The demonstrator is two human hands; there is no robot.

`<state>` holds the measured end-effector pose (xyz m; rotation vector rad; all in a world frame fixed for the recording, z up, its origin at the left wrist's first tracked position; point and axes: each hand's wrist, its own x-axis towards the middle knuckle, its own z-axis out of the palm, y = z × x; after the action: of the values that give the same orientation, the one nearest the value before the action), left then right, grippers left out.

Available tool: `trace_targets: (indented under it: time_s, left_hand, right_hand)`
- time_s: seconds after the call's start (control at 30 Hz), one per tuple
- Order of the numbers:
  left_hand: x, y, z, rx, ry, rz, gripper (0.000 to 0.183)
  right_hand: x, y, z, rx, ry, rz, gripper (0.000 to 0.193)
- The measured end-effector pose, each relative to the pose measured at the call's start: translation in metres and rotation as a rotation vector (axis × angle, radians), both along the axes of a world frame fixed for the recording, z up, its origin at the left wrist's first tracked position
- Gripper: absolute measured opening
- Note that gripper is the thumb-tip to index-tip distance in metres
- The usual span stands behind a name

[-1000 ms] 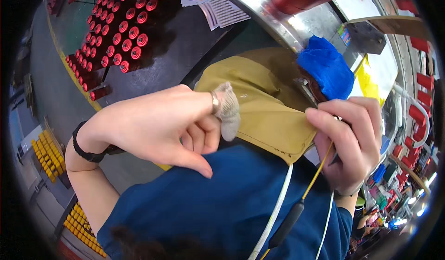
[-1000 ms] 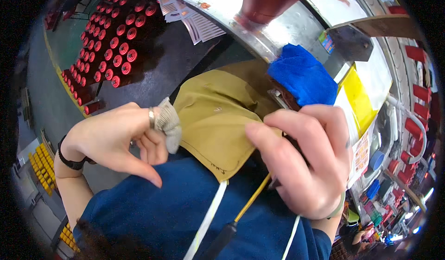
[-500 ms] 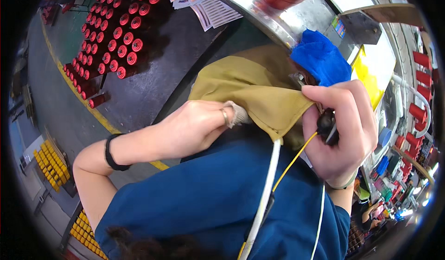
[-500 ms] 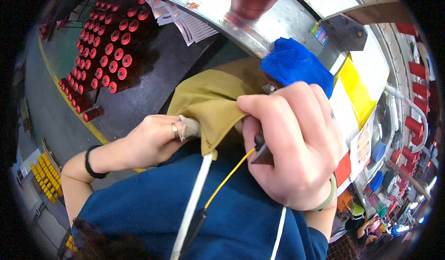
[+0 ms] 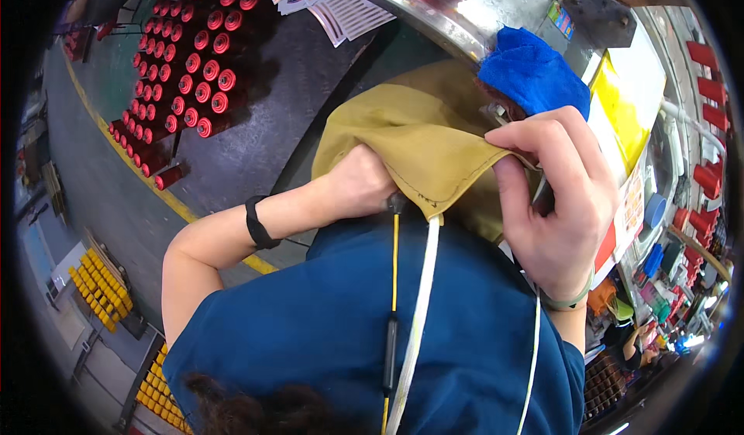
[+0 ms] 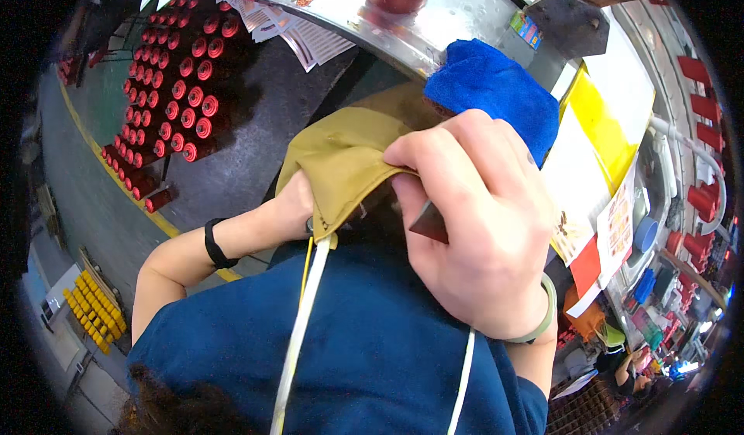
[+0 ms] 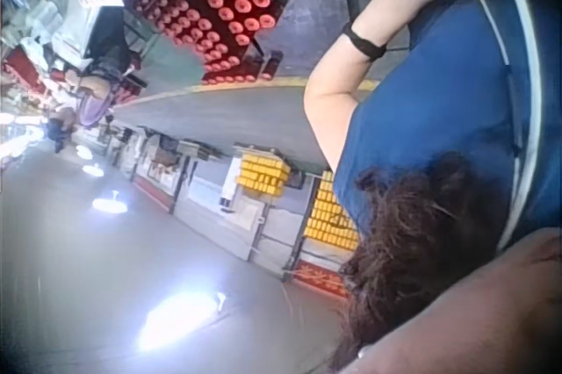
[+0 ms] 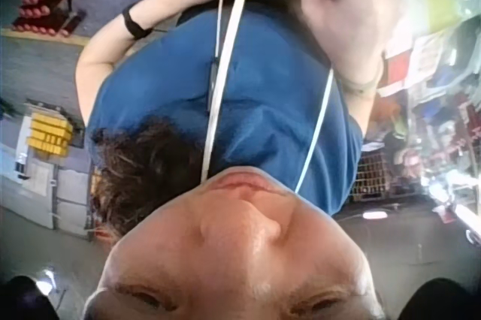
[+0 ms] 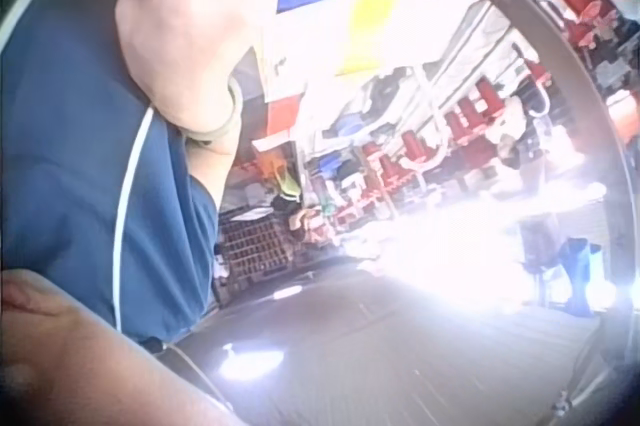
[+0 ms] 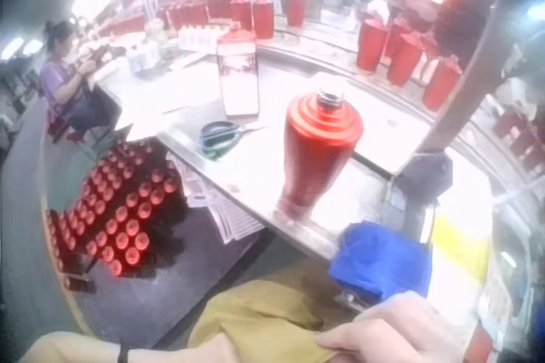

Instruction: Applying decorative gold and red labels to red metal bottles on an assembly line and smoothing them with a hand tool.

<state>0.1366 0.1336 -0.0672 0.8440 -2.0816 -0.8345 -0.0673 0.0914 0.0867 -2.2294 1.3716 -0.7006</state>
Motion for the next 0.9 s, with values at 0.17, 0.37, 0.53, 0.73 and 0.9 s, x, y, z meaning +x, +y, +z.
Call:
trace_targets:
  time_s: [0.17,0.37,0.53,0.73,0.9]
  left_hand:
    - [0.036,-0.002,0.020,-0.263,-0.160,-0.295,0.016]
    - [0.112,-0.044,0.129,0.767,-0.247,-0.143,0.007]
    - [0.115,-0.099,0.168,0.337,0.384,0.120,0.026]
    - [0.050,-0.117,0.166,0.115,0.487,0.075,0.029]
    - [0.021,-0.113,0.156,0.254,0.771,0.084,0.031]
  right_hand:
    - [-0.004,-0.005,0.000,-0.026,-0.007,0.015,0.024]
    - [-0.032,-0.037,0.004,0.462,-0.407,0.606,0.048]
    - [0.017,-0.062,0.022,0.509,-0.439,0.347,0.036]
    - [0.057,-0.071,0.011,0.479,-1.021,0.285,0.048]
    - [0.066,-0.065,0.006,0.449,-1.189,0.085,0.044]
